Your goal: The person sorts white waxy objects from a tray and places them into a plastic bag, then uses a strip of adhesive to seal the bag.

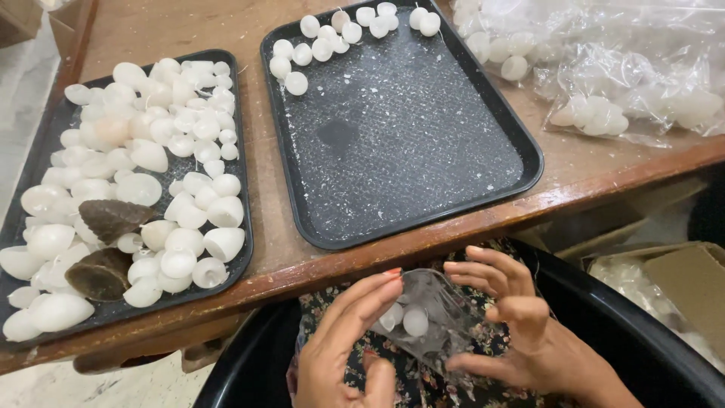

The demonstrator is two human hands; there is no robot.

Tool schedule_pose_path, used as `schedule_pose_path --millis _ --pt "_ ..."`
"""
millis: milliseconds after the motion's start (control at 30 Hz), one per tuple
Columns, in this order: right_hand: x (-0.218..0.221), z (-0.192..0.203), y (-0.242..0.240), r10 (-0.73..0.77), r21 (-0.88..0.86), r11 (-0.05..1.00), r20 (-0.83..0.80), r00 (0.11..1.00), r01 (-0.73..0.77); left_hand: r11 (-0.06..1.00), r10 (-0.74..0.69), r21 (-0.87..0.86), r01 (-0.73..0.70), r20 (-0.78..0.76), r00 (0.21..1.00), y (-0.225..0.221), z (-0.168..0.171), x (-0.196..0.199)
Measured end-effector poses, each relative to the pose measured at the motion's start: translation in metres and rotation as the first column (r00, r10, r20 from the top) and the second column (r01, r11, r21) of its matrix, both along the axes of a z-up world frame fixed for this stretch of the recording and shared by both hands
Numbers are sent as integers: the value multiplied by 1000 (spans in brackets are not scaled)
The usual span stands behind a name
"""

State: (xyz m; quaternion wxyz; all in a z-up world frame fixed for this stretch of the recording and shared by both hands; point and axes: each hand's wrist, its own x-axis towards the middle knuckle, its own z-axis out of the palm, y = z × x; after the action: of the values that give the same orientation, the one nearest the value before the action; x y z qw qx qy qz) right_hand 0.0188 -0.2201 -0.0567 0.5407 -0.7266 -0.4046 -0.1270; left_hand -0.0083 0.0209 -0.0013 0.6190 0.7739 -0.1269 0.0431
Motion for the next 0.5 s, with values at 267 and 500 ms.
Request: schedule_pose_path --millis 267,500 --pt "-1 19 -4 -229 -425 859 182 956 286 985 80 142 -95 111 991 2 5 1" --pt "18 19 -19 -151 -514 820 227 962 250 991 83 89 -97 143 986 10 -1 2"
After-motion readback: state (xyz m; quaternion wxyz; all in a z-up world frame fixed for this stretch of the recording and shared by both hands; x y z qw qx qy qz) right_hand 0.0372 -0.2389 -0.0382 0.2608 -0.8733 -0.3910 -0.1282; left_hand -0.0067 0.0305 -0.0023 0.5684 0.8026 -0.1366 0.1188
